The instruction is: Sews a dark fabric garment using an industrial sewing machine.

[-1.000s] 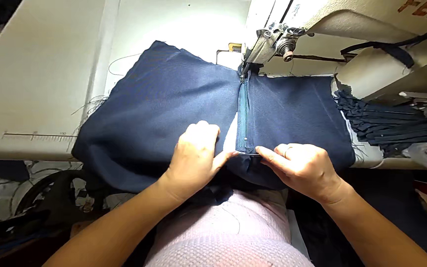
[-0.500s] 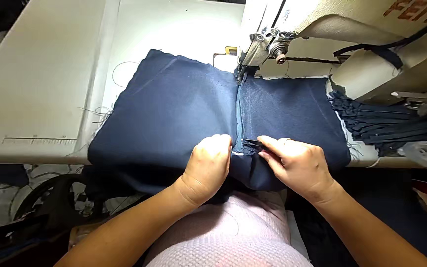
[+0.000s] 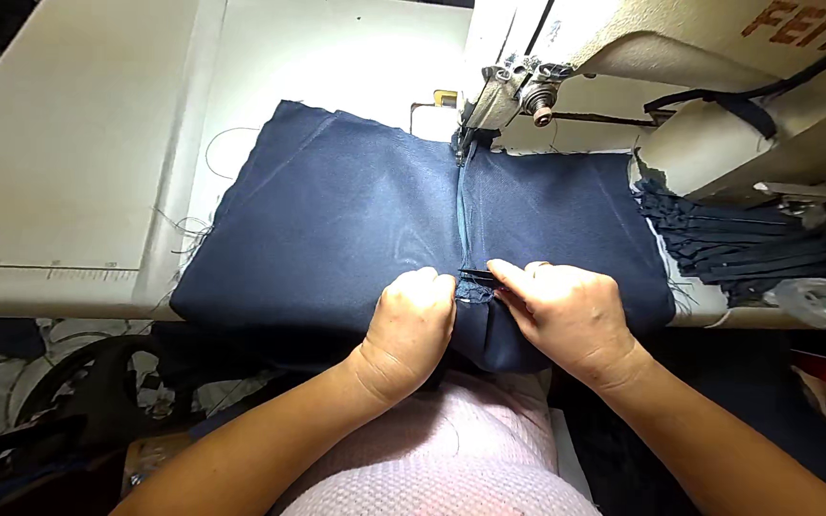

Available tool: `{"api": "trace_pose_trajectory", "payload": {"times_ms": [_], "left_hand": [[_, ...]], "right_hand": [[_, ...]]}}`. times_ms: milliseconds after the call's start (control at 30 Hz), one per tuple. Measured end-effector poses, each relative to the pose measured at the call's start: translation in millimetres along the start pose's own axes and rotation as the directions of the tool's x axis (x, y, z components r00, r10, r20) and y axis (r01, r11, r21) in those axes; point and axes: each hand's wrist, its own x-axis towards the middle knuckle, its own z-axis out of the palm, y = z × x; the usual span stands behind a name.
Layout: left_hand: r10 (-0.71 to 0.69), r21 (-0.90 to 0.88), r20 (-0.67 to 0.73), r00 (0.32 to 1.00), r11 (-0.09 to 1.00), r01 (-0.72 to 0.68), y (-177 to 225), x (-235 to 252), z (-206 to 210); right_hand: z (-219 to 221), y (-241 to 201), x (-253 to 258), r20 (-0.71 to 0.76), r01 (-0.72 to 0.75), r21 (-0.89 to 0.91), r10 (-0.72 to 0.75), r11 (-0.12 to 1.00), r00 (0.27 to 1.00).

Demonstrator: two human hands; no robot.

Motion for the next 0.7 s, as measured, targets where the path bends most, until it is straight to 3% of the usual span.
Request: {"api": "trace_pose_trajectory", "payload": {"times_ms": [700], "left_hand": [[0.016, -0.053, -0.028, 0.999, 0.998, -0.017, -3.0, -0.2, 1.7]], "right_hand": [[7.5, 2.3, 0.7, -0.032, 0.052, 0.004, -0.051, 0.999, 0.998]]}}
